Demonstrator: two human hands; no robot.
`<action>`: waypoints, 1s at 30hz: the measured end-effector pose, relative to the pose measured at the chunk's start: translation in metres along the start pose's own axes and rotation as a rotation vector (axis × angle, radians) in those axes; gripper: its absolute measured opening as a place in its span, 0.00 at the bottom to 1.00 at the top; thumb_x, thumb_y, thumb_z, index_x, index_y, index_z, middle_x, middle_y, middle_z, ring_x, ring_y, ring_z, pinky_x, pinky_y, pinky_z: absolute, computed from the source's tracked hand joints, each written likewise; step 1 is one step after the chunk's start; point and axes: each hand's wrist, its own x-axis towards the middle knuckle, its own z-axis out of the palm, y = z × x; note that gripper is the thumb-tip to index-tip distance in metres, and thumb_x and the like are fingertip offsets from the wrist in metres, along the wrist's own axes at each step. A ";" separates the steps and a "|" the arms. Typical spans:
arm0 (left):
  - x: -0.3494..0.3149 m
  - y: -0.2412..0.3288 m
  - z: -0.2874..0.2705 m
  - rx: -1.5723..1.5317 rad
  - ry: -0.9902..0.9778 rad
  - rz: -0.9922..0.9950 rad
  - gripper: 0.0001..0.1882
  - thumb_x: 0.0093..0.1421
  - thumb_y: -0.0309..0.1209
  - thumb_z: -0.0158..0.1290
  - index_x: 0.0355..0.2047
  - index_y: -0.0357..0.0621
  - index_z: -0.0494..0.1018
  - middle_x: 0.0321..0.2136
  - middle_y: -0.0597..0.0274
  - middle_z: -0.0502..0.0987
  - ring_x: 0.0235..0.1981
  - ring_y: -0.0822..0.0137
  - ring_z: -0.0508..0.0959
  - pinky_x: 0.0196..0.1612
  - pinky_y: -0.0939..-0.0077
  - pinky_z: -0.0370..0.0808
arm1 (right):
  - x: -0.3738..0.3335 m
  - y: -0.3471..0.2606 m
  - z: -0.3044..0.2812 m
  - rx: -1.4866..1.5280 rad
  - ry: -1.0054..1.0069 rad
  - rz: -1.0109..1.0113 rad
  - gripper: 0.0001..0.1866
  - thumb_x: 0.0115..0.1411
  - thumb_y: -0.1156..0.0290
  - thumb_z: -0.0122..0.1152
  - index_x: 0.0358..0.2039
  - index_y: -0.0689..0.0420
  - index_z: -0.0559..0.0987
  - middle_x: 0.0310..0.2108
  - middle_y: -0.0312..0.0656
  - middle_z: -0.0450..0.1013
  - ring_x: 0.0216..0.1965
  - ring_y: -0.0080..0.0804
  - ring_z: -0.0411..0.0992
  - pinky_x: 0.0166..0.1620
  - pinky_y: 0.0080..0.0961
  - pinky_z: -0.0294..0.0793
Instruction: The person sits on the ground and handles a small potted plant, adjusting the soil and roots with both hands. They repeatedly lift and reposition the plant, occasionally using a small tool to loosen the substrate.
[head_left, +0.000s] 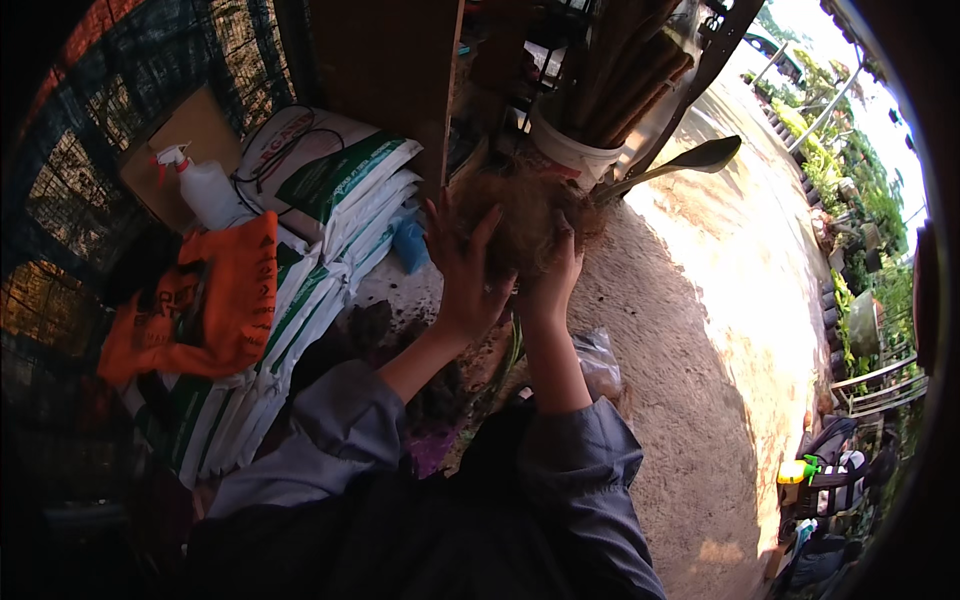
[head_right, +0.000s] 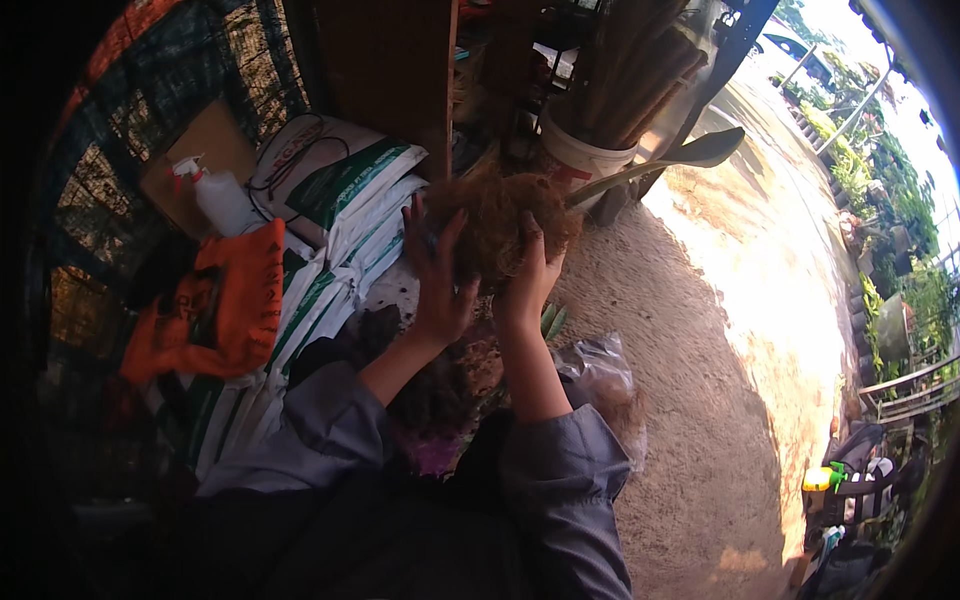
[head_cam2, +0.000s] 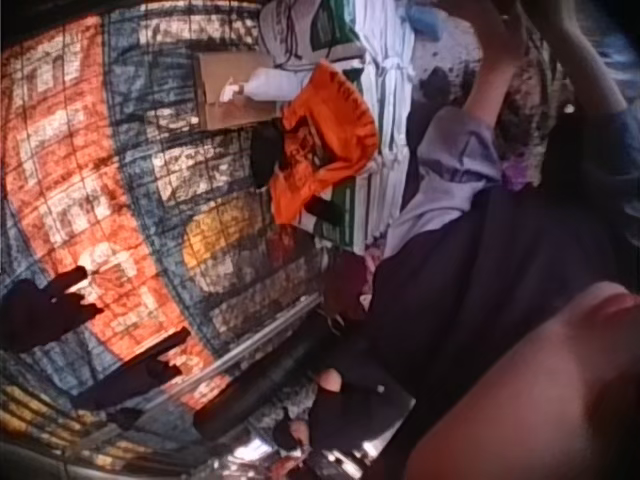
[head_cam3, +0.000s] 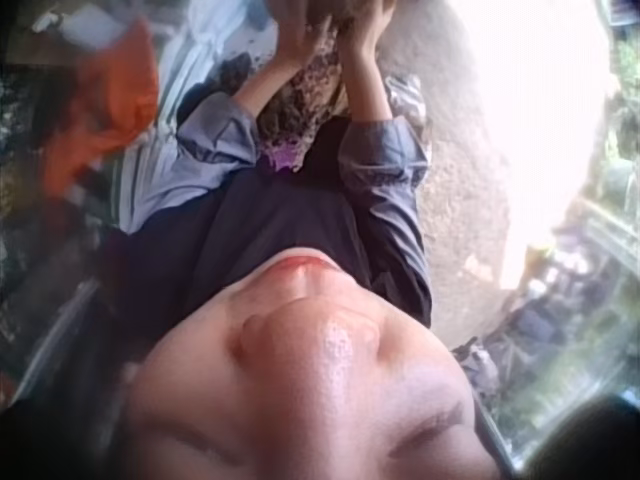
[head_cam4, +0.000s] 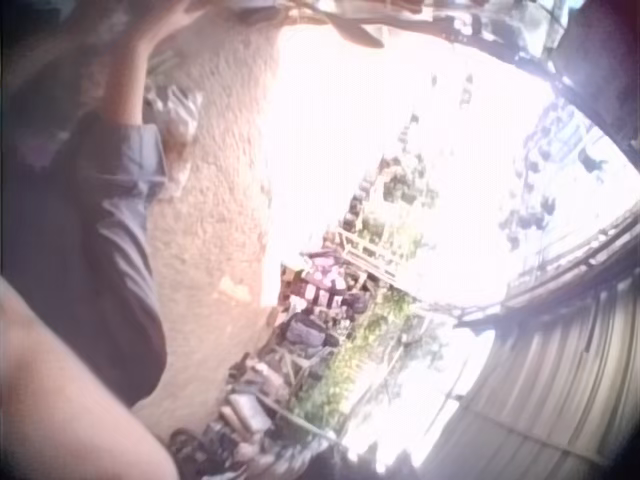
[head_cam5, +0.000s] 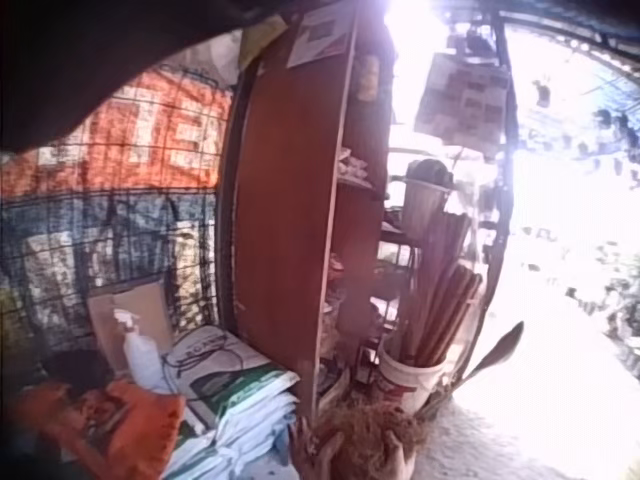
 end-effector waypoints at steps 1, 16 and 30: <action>0.000 0.000 0.000 -0.051 -0.002 -0.024 0.36 0.57 0.57 0.41 0.61 0.53 0.52 0.63 0.42 0.35 0.65 0.48 0.33 0.60 0.42 0.36 | 0.000 0.000 0.002 0.112 0.013 0.042 0.25 0.56 0.70 0.55 0.53 0.62 0.62 0.50 0.45 0.65 0.52 0.34 0.64 0.54 0.29 0.64; 0.002 -0.010 -0.006 -0.623 0.318 -0.342 0.36 0.63 0.52 0.35 0.64 0.53 0.36 0.65 0.63 0.32 0.66 0.61 0.33 0.63 0.55 0.36 | 0.025 -0.002 -0.006 0.465 -0.024 0.202 0.27 0.61 0.58 0.44 0.57 0.60 0.58 0.52 0.48 0.63 0.54 0.41 0.62 0.56 0.38 0.63; -0.036 -0.008 0.023 -1.088 -0.416 -0.548 0.61 0.48 0.67 0.46 0.61 0.50 0.16 0.64 0.54 0.23 0.66 0.59 0.30 0.64 0.64 0.35 | 0.021 -0.002 -0.013 0.644 -0.305 0.222 0.27 0.61 0.56 0.42 0.56 0.58 0.61 0.54 0.47 0.62 0.55 0.41 0.61 0.57 0.40 0.61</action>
